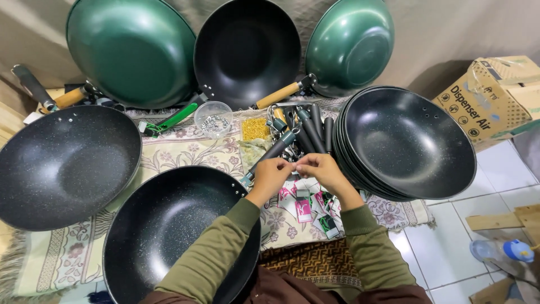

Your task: The person is seen attaching handles to various woks and then using a cloth to wipe the inside of one of the woks.

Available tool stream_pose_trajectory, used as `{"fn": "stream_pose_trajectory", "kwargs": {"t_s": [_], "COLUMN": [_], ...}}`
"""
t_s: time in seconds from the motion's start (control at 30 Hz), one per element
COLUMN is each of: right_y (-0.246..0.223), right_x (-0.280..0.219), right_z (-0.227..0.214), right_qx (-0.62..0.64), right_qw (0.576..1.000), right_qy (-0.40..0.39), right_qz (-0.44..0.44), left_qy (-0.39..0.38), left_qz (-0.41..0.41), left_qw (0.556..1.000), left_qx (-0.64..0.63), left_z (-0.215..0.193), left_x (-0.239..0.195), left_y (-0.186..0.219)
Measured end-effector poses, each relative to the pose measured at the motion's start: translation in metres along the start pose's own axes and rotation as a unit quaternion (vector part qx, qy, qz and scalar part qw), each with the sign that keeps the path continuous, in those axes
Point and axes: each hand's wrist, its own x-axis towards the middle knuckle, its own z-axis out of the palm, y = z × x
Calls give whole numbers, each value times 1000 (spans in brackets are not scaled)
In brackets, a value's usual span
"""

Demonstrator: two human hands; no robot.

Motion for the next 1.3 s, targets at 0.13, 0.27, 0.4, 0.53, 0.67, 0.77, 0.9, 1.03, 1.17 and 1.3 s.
{"fn": "stream_pose_trajectory", "kwargs": {"t_s": [0.13, 0.27, 0.4, 0.53, 0.67, 0.77, 0.9, 1.03, 1.17, 1.3], "right_y": [26, 48, 46, 52, 71, 57, 53, 58, 56, 43], "right_x": [3, 0, -12, -15, -17, -24, -24, -20, -21, -27], "right_z": [-2, -2, -6, -8, -7, -1, 2, 2, 4, 6], "right_qx": [-51, -298, -459, -501, -545, -547, -550, -551, -543, -540], "right_qw": [999, 954, 882, 854, 828, 825, 819, 818, 824, 824], "right_qy": [2, -36, -91, -127, -125, -137, -159, -159, -154, -162], "right_qz": [8, 14, 43, 56, 42, 36, 35, 41, 54, 53], "left_qy": [-17, -83, -209, -181, -147, -128, -128, -127, -128, -138], "left_qz": [18, 35, 75, 158, 234, 248, 237, 228, 225, 213], "left_qw": [998, 985, 939, 907, 886, 879, 889, 891, 899, 915], "left_qx": [53, 145, 262, 347, 373, 386, 370, 371, 354, 315], "left_z": [6, 17, 45, 68, 62, 66, 62, 75, 83, 84], "left_x": [-9, -17, -15, -15, -31, -30, -31, -20, -13, -12], "left_y": [-1, -10, -28, -40, -23, -26, -23, -44, -52, -53]}}
